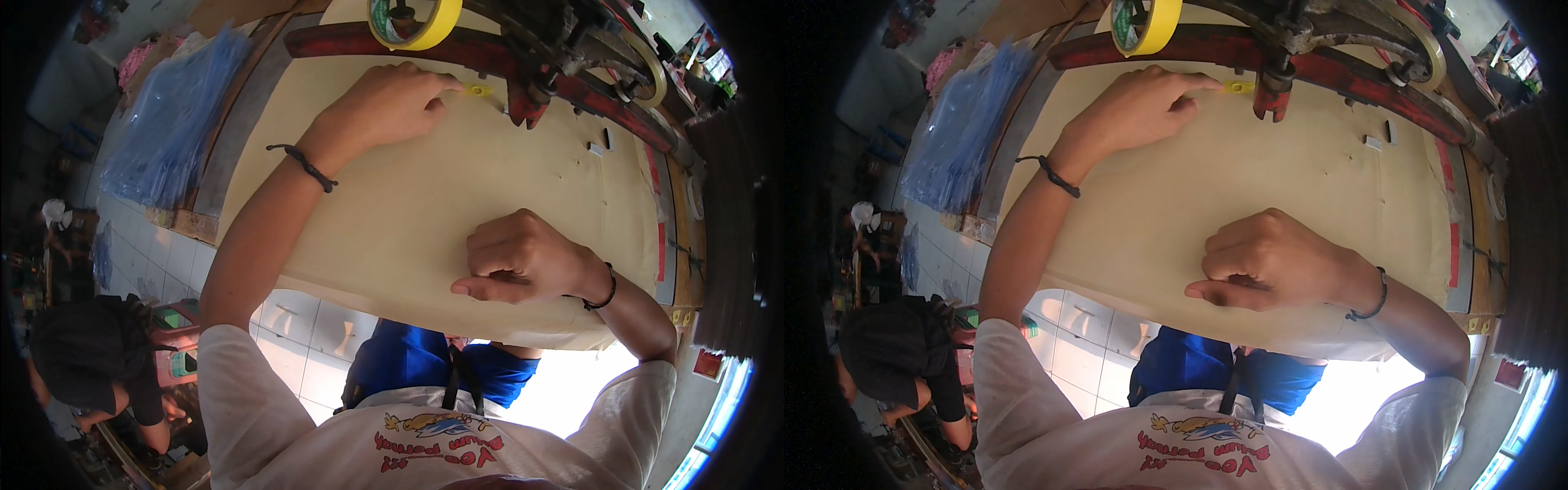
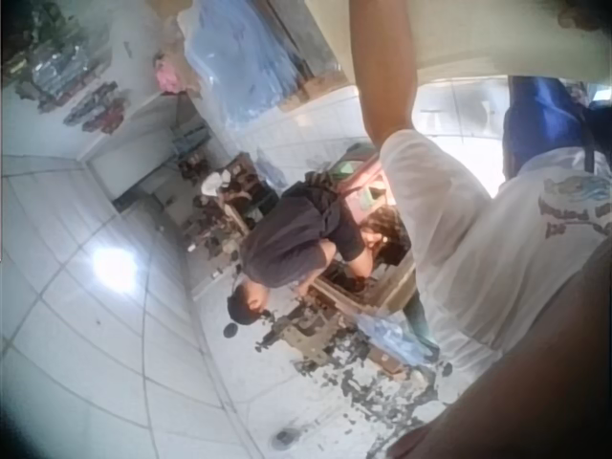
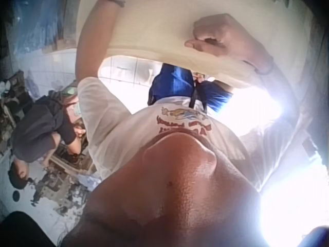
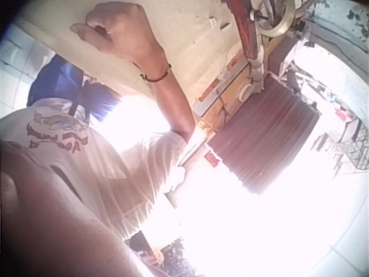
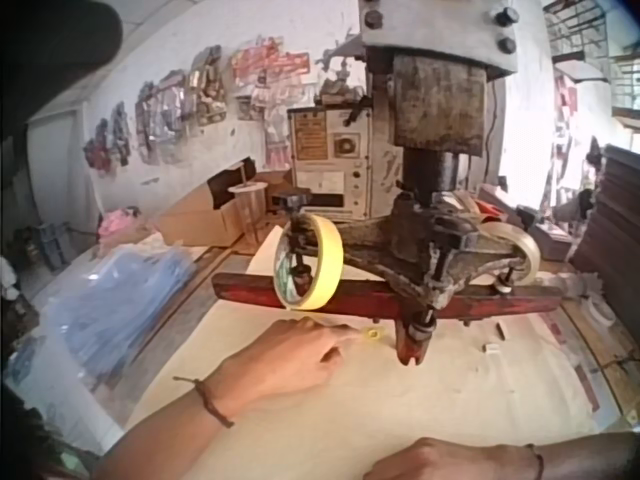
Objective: The person seals plastic sheets using a heat sealing machine by aligning the plastic on the work table, pressing the machine arm down onto the material, and opening the sealed plastic bags by hand.
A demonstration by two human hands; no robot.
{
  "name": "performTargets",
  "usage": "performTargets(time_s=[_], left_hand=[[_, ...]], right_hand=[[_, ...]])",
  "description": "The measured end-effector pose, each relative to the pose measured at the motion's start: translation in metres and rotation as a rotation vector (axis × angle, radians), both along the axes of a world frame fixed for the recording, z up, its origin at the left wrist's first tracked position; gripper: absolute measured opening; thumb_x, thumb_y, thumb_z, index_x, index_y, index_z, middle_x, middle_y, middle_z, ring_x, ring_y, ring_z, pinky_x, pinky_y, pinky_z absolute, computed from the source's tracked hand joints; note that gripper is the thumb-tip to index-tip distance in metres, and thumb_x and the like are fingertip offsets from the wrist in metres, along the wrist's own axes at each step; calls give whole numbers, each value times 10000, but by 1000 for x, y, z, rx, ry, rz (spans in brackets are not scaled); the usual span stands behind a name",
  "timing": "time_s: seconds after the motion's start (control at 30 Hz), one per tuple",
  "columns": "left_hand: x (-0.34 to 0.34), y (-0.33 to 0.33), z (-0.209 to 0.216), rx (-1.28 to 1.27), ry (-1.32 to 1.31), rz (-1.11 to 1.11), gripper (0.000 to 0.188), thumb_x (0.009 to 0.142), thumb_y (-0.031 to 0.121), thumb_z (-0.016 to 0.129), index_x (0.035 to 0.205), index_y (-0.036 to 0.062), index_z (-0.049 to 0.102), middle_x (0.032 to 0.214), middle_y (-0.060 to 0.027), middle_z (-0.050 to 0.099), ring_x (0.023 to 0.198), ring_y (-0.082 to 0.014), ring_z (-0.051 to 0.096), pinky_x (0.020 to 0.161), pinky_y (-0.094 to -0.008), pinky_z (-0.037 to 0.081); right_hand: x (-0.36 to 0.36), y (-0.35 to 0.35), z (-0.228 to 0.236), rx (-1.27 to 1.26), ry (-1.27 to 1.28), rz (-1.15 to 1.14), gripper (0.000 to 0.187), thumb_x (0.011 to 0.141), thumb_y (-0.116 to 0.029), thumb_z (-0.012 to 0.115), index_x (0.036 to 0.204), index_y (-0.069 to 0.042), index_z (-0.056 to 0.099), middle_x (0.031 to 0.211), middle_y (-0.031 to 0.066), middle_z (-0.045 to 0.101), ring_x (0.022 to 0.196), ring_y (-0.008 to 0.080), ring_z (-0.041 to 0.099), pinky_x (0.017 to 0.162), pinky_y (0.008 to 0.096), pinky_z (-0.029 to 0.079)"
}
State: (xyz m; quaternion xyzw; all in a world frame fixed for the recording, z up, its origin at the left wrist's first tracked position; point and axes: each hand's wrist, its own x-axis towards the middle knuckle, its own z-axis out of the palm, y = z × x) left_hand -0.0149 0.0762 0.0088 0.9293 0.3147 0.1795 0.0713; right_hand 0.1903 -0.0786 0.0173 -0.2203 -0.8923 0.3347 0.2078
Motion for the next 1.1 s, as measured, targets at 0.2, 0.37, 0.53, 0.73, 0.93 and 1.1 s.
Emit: performTargets(time_s=[0.2, 0.37, 0.53, 0.73, 0.93, 1.1], left_hand=[[0, -2, 3, 18, 9, 4, 416, 892, 127, 556, 1295, 108, 661, 793, -183, 680, 727, -344, 649, 770, -461, 524], [-1, 1, -2, 12, -15, -9, 413, 899, 134, 562, 1299, 119, 660, 768, -181, 669, 723, -341, 644, 777, -464, 521], [-1, 0, 1, 26, 11, -1, 410, 903, 141, 565, 1302, 124, 660, 723, -178, 649, 715, -340, 637, 776, -467, 519], [-1, -1, 3, 9, 59, 19, 416, 907, 139, 561, 1311, 131, 658, 752, -178, 663, 736, -344, 642, 791, -470, 519], [0, 2, -1, -29, 14, 3, 415, 904, 134, 558, 1306, 129, 660, 888, -169, 708, 812, -342, 653, 822, -459, 524], [1, -3, 8, -85, 39, 29, 431, 905, 133, 542, 1324, 125, 641, 762, -193, 658, 714, -336, 639, 753, -464, 516]], right_hand=[[-1, 0, -1, 27, 33, 4, 438, 917, -191, 732, 588, -47, 482, 593, 68, 444, 542, 248, 510, 522, 414, 393], [-1, 0, 0, 11, 20, 10, 434, 908, -180, 742, 589, -43, 481, 595, 68, 450, 544, 250, 510, 524, 413, 393], [0, -1, 1, 1, 10, -1, 440, 906, -182, 746, 584, -44, 479, 588, 64, 445, 539, 245, 506, 521, 409, 389], [-1, 0, 0, 4, 6, -1, 441, 910, -184, 742, 583, -45, 480, 587, 67, 442, 533, 247, 503, 521, 411, 387], [0, 0, 0, 32, 13, 2, 429, 917, -197, 734, 592, -45, 498, 588, 66, 443, 532, 248, 504, 521, 416, 390], [0, 0, 0, 22, 24, 4, 430, 925, -199, 725, 595, -42, 498, 590, 68, 444, 536, 252, 505, 528, 415, 396]])
